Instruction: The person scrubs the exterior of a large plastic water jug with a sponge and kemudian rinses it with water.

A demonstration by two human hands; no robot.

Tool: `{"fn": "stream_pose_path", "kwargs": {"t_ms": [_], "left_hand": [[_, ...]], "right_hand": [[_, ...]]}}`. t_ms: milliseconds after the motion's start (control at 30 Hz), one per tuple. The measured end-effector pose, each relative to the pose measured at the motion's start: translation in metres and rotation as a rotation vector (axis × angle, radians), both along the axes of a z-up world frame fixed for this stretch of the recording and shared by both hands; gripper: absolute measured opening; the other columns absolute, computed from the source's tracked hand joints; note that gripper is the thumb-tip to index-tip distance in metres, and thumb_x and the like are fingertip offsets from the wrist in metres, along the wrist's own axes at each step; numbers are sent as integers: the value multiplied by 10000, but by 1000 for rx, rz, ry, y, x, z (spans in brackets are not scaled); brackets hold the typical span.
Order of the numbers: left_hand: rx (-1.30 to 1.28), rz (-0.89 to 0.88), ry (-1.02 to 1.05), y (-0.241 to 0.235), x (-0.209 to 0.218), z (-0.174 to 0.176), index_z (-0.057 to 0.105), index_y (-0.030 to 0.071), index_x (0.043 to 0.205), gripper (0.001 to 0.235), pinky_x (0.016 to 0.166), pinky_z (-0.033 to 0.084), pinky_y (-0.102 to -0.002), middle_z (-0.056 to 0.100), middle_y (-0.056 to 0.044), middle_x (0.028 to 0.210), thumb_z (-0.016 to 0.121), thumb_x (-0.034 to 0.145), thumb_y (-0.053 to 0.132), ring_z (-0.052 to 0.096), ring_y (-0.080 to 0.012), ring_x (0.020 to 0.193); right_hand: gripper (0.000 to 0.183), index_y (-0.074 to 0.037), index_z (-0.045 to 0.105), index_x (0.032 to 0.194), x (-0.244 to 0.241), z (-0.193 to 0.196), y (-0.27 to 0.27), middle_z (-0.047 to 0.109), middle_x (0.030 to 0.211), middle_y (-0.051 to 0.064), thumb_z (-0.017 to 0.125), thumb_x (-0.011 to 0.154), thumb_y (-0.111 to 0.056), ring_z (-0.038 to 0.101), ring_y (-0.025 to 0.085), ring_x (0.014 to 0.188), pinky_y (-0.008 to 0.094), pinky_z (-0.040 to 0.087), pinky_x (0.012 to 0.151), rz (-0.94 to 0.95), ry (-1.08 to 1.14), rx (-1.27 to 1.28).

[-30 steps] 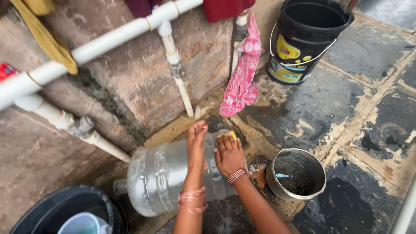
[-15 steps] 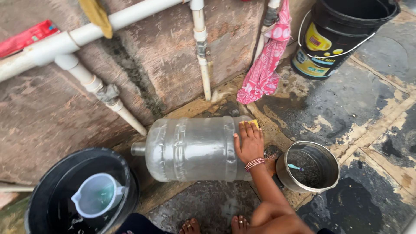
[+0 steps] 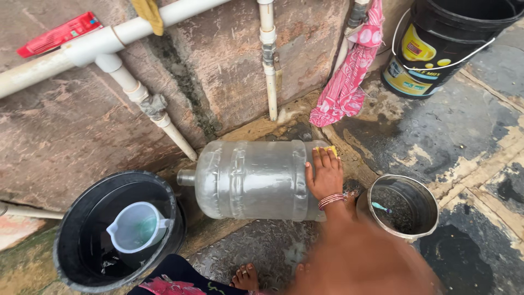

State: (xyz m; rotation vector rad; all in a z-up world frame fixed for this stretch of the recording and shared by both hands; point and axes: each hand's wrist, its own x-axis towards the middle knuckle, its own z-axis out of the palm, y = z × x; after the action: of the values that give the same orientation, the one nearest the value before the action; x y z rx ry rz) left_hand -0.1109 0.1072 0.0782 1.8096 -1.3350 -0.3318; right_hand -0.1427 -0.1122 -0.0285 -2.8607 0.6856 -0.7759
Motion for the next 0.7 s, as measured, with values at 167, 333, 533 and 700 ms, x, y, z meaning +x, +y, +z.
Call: {"fn": "stream_pose_path", "kwargs": {"t_ms": [167, 333, 533, 700], "left_hand": [[163, 628, -232, 0, 125, -26, 598, 66, 1327, 786, 1034, 409, -446, 564, -158, 1404, 653, 843, 683, 507, -334, 1301], [378, 1243, 390, 93, 145, -113, 505, 116, 1495, 1027, 1063, 459, -486, 600, -206, 1423, 645, 723, 779, 588, -380, 1303], [214, 1194, 502, 78, 133, -196, 442, 76, 1514, 1133, 1108, 410, -476, 552, -262, 1436, 666, 689, 821, 538, -416, 1325], [77, 1165, 537, 56, 112, -205, 439, 37, 1505, 1132, 1128, 418, -451, 555, -263, 1445, 674, 693, 790, 548, -395, 1347]], "right_hand": [[566, -65, 574, 1425, -2, -1, -10, 589, 1438, 155, 503, 993, -423, 471, 343, 1392, 512, 335, 1165, 56, -24, 3], [604, -47, 562, 1416, 1, -2, -36, 584, 1434, 173, 505, 989, -470, 472, 384, 1392, 507, 360, 1160, 152, -52, 76], [594, -197, 547, 1440, 13, -7, -40, 474, 1458, 250, 510, 962, -548, 427, 461, 1359, 619, 283, 1101, -227, 178, -24], [549, -102, 468, 1530, 44, -33, 96, 382, 1590, 197, 415, 1029, -321, 274, 404, 1519, 615, 104, 1235, 7, -185, 94]]}}
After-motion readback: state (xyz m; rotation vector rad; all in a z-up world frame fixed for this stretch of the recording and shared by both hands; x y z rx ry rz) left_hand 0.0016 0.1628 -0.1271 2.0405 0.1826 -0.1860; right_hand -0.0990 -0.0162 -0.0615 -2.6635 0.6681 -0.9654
